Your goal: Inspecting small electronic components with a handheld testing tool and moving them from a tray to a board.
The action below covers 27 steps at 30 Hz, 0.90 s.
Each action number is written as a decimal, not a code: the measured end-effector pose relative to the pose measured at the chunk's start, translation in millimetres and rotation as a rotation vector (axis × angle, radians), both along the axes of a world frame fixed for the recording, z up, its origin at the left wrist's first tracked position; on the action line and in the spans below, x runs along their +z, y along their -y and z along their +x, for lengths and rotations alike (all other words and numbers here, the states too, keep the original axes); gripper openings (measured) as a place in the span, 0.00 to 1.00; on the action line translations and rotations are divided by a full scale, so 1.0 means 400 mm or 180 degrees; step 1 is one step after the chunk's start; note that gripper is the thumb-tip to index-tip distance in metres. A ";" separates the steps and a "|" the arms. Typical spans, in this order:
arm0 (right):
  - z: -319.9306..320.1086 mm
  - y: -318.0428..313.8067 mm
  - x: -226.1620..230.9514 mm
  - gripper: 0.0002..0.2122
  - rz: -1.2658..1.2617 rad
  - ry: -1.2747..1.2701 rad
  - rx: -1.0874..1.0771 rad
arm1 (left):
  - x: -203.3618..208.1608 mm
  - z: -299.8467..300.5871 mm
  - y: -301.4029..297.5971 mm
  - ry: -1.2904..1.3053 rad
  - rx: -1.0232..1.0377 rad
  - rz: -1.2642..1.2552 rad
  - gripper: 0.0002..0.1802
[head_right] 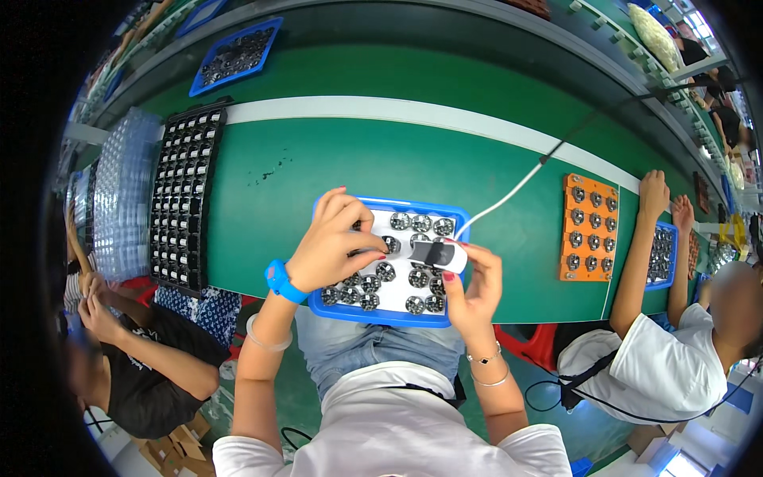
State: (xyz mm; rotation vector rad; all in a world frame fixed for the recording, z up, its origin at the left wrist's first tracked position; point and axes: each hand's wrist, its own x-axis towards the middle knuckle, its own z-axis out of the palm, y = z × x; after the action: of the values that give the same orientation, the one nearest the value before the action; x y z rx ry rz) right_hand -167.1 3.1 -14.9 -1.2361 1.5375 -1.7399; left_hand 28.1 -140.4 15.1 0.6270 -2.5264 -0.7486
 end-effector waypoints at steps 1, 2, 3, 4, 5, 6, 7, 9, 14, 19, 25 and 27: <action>-0.005 -0.010 0.001 0.15 -0.0114 -0.0086 0.0159 | -0.003 -0.008 0.001 0.0072 -0.0032 -0.0041 0.07; -0.007 -0.019 0.006 0.15 -0.0233 -0.0157 0.0333 | -0.007 -0.015 -0.001 0.0082 -0.0015 -0.0043 0.07; -0.011 -0.032 0.015 0.16 -0.0153 -0.0524 0.0564 | -0.015 -0.024 -0.004 0.0137 -0.0058 -0.0152 0.07; -0.011 -0.032 0.025 0.17 -0.0205 -0.0925 0.0771 | -0.020 -0.032 -0.007 0.0193 -0.0102 -0.0260 0.07; -0.005 -0.031 0.037 0.17 -0.0199 -0.1148 0.0878 | -0.023 -0.042 -0.007 0.0221 -0.0126 -0.0296 0.07; 0.005 -0.030 0.042 0.17 -0.0192 -0.1370 0.0986 | -0.023 -0.042 -0.007 0.0222 -0.0129 -0.0297 0.07; 0.016 -0.031 0.033 0.18 -0.0219 -0.1393 0.0975 | -0.022 -0.042 -0.008 0.0202 -0.0102 -0.0281 0.07; 0.031 -0.027 0.033 0.18 -0.0126 -0.1559 0.0891 | -0.020 -0.039 -0.011 0.0186 -0.0069 -0.0267 0.08; 0.035 -0.028 0.030 0.16 0.0027 -0.1611 0.0772 | -0.007 0.000 -0.013 0.0024 0.0073 -0.0135 0.10; 0.032 -0.032 0.015 0.16 0.0121 -0.1510 0.0725 | 0.019 0.019 -0.028 0.0003 -0.0403 0.0097 0.11; 0.029 -0.036 0.019 0.16 0.0174 -0.1300 0.0701 | -0.003 0.020 -0.044 0.0094 -0.0445 0.0082 0.11; 0.029 -0.039 0.011 0.16 0.0152 -0.1229 0.0674 | -0.007 0.019 -0.046 0.0040 -0.0360 0.0086 0.09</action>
State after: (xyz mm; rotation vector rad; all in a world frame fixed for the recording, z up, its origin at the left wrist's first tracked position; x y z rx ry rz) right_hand -155.5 18.8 -10.3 -1.7167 1.5726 -1.3782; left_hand 35.5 -121.8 12.2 0.5026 -2.5849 -0.8216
